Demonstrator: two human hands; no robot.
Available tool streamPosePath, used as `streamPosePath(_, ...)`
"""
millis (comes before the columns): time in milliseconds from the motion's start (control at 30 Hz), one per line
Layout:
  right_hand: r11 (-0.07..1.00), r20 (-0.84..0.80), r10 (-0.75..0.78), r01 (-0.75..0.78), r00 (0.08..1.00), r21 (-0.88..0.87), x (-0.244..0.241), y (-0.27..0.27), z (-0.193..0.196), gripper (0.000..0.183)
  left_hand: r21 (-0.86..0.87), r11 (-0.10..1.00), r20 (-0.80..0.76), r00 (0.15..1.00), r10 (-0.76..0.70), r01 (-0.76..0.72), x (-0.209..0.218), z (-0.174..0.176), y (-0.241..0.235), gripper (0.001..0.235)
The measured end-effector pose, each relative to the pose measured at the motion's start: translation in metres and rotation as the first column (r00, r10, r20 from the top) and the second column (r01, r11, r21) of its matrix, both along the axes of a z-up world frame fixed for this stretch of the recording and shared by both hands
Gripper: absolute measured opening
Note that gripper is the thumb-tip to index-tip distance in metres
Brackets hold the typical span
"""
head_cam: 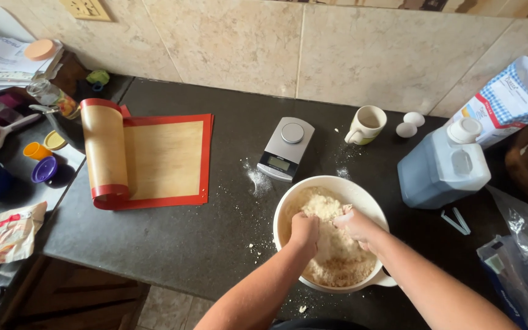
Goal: Mixing dry ingredients by hand in a bowl and adding an egg to the mixture.
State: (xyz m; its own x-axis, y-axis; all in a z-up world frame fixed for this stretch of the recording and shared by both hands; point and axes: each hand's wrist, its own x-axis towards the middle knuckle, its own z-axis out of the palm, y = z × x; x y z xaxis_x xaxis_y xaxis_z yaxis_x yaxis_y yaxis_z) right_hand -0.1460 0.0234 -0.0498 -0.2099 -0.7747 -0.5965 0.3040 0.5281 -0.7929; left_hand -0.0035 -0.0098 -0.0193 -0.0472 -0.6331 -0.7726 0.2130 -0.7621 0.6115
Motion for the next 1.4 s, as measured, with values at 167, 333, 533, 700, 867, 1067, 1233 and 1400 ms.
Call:
streamPosePath(167,0.958,-0.538,0.251,-0.286,0.804,0.02,-0.013,-0.009,0.051,0.03,-0.173,0.984,0.073,0.996,0.049,-0.036,0.012,0.02,0.009,0.019)
streamPosePath(333,0.844,-0.718,0.512,-0.433,0.471,0.317,0.0,0.013,0.068,0.03,-0.263,0.965,0.119,0.993,0.018,0.014,0.015,0.066,-0.014,0.029)
streamPosePath(533,0.757,-0.354,0.653,-0.559,0.67,0.339,0.06,0.039,0.152,0.057,-0.042,-0.094,0.995,0.033,-0.092,0.995,-0.09,-0.086,-0.087,0.03)
streamPosePath(700,0.678,-0.483,0.735,-0.509,0.476,0.53,0.052,0.043,0.19,0.062,-0.046,0.035,0.805,0.058,-0.59,0.998,-0.04,0.123,-0.035,0.041)
streamPosePath(867,0.813,-0.824,0.504,-0.465,0.258,0.351,-0.003,-0.005,0.117,0.044,-0.301,-0.157,0.909,0.333,0.251,0.94,0.003,0.019,-0.055,0.02)
streamPosePath(1067,0.983,-0.389,0.183,-0.161,0.903,0.087,0.016,-0.037,0.111,0.046,-0.298,0.471,0.814,0.479,-0.329,0.83,0.002,-0.006,-0.048,0.048)
streamPosePath(1233,0.998,0.093,-0.055,0.051,0.994,0.036,-0.003,-0.058,0.028,0.044,-0.133,0.296,0.858,0.26,-0.444,0.946,-0.005,0.0,-0.054,0.04)
streamPosePath(1400,1.0,-0.198,0.005,-0.002,0.98,0.015,0.047,-0.023,0.089,0.049,0.124,0.989,-0.158,0.983,0.096,-0.077,-0.036,-0.108,-0.062,0.05)
